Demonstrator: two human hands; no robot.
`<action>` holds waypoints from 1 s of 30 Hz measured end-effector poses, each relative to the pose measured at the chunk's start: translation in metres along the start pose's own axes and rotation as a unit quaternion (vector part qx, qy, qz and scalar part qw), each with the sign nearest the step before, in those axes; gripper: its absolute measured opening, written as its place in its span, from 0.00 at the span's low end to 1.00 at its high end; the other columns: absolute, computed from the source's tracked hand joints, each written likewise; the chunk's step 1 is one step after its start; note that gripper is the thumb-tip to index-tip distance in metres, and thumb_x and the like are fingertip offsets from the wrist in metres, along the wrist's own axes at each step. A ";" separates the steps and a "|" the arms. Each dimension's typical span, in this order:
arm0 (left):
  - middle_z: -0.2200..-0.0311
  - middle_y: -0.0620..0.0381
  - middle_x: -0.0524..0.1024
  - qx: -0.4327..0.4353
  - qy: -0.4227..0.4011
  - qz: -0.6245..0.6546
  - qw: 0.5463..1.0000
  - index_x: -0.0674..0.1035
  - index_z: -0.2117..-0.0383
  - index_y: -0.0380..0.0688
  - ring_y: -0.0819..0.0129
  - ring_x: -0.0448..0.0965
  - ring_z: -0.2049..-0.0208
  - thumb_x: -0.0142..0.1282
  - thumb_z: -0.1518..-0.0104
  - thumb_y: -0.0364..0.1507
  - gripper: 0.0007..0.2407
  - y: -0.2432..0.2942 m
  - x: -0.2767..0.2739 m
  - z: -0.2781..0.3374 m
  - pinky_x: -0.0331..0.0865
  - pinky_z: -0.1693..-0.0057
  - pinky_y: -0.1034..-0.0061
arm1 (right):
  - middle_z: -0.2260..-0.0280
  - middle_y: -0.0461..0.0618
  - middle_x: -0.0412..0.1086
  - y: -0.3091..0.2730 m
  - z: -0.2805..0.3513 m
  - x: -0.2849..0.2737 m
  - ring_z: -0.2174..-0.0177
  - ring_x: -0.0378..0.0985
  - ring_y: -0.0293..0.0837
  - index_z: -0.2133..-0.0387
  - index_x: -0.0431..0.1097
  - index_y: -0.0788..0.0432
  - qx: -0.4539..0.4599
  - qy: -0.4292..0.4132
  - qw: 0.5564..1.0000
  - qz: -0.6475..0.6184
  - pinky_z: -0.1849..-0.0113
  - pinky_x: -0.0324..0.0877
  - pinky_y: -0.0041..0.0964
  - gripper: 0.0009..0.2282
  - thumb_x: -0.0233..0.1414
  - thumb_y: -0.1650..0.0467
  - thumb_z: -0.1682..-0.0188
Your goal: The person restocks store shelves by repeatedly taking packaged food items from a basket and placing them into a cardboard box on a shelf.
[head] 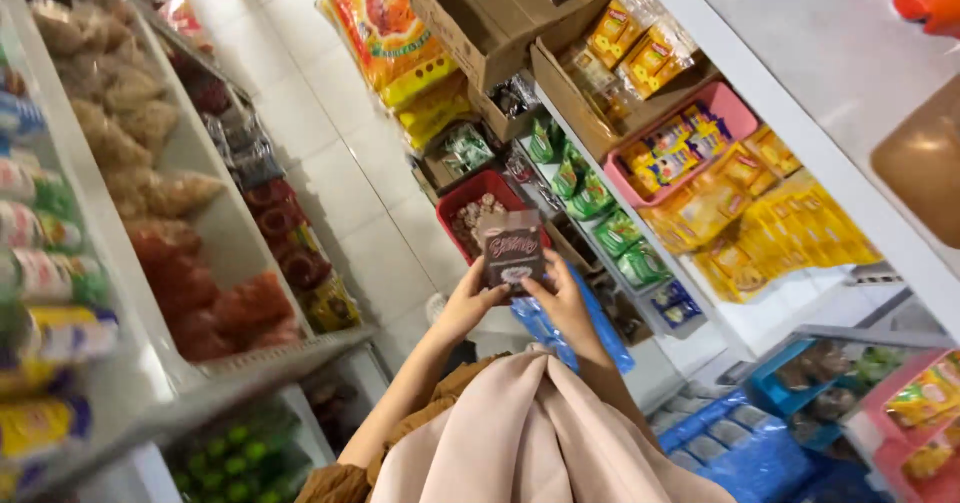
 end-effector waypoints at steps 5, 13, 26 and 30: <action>0.49 0.51 0.76 0.100 -0.027 -0.269 0.958 0.67 0.36 0.39 0.66 0.73 0.49 0.61 0.42 0.21 0.26 0.074 -0.066 -0.071 0.70 0.43 0.73 | 0.48 0.57 0.70 -0.048 -0.077 0.052 0.49 0.74 0.44 0.35 0.51 0.60 -0.076 0.043 0.992 0.090 0.48 0.68 0.37 0.35 0.61 0.79 0.56; 0.48 0.57 0.75 0.035 -0.127 -0.245 0.961 0.65 0.37 0.43 0.71 0.77 0.50 0.57 0.43 0.21 0.25 0.192 -0.083 -0.151 0.74 0.47 0.74 | 0.51 0.51 0.71 -0.131 -0.179 0.080 0.60 0.78 0.40 0.43 0.61 0.58 -0.090 0.059 0.968 0.227 0.58 0.76 0.34 0.27 0.61 0.79 0.57; 0.62 0.50 0.79 0.199 -0.149 -0.330 0.911 0.71 0.48 0.39 0.64 0.82 0.59 0.60 0.42 0.20 0.17 0.253 -0.109 -0.415 0.77 0.50 0.71 | 0.57 0.45 0.73 -0.168 -0.411 -0.012 0.59 0.78 0.36 0.60 0.76 0.59 -0.125 0.043 0.933 0.336 0.57 0.74 0.32 0.09 0.64 0.76 0.54; 0.51 0.48 0.82 0.304 -0.181 -0.325 0.877 0.71 0.50 0.38 0.62 0.85 0.50 0.65 0.43 0.20 0.17 0.231 -0.129 -0.506 0.80 0.46 0.70 | 0.61 0.46 0.76 -0.156 -0.458 -0.031 0.62 0.78 0.38 0.61 0.78 0.58 -0.080 0.069 0.899 0.425 0.60 0.73 0.32 0.09 0.66 0.78 0.53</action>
Point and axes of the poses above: each hand's wrist, its own z-axis away from the middle knuckle, its own x-axis out of the palm, y = z × x, the point moved 3 cm from there along -z, towards the middle knuckle
